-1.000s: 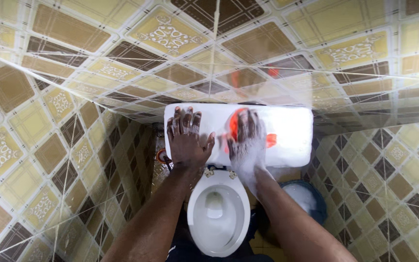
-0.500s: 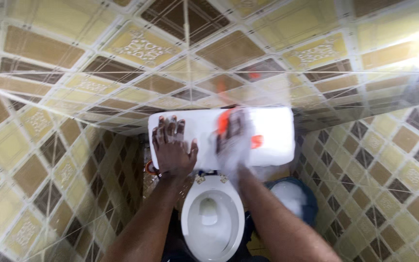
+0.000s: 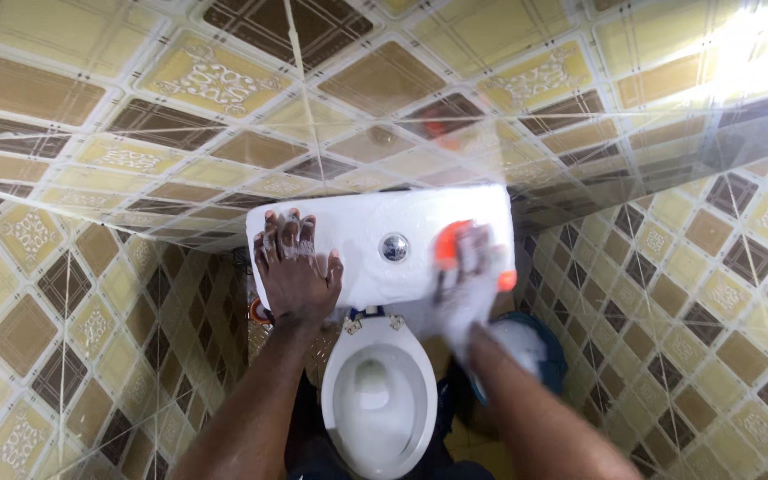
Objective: The person scrubs the exterior of a white toilet tank with a soapy sponge, rinses the sponge in a bucket of soapy water, and wipes the surfaces of the tank and lid.
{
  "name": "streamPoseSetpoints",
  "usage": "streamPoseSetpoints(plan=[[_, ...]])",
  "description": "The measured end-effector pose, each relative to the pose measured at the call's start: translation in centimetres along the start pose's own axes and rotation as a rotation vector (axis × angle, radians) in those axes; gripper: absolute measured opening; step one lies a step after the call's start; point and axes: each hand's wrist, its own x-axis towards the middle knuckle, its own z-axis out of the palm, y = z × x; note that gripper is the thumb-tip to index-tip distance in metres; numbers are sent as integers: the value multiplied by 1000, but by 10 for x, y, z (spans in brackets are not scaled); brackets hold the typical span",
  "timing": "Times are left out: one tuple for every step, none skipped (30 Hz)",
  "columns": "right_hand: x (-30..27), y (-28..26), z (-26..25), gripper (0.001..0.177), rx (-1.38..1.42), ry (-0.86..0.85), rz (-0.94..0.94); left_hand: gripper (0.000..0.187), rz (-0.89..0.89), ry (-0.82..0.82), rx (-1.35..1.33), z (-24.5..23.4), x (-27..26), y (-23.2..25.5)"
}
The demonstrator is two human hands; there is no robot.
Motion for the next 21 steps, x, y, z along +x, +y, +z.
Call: streamPoseSetpoints(plan=[[-12,17,10,61,-516,-173,-257,68,-9,-19,-3,0,-1,-1],[-23,30,17,66,-1031,-342,-520,68,-11,-15,-1,1,3,-2],[-34,38,17,73,-1549,-502,-776,70,19,28,26,3,4,-2],[-40,40,15,73,-1552,-501,-766,72,49,72,52,4,1,-2],[-41,43,17,73,-1884,-691,-735,72,50,78,58,3,1,-5],[-40,46,19,72,-2214,-885,-679,69,42,46,29,2,2,-7],[-31,41,12,72,-2217,-889,-677,66,31,6,-7,2,-1,-6],[-16,28,-1,67,-2134,-1017,-828,66,27,4,-9,3,-1,-5],[-7,15,-19,61,-2035,-1143,-970,66,31,11,-7,3,-1,-6],[3,0,-37,58,-2096,-1141,-830,66,36,18,-6,3,-3,-7],[18,-20,-50,56,-2158,-1130,-703,66,33,22,-8,3,-2,-7],[27,-40,-62,58,-1938,-1012,-441,65,39,30,-3,2,0,-7],[34,-56,-71,60,-1704,-890,-199,65,42,36,5,1,0,-7],[40,-65,-74,60,-1708,-896,-201,65,35,39,4,1,0,-6],[44,-70,-76,63,-2093,-912,-480,65,35,36,-23,-1,0,-6],[45,-71,-75,66,-2458,-891,-797,65,36,33,-50,-2,-1,-5],[43,-62,-73,66,-2456,-897,-792,65,34,29,-47,-3,-2,-6],[38,-50,-68,66,-2252,-900,-798,65,25,22,-62,-4,-3,-6],[35,-42,-61,66,-2051,-890,-806,64,18,22,-79,-4,-1,-5],[30,-33,-52,66,-2050,-890,-810,64,18,24,-78,-3,-1,-4],[22,-17,-37,63,-2202,-900,-768,65,27,35,-72,-2,0,-5]])
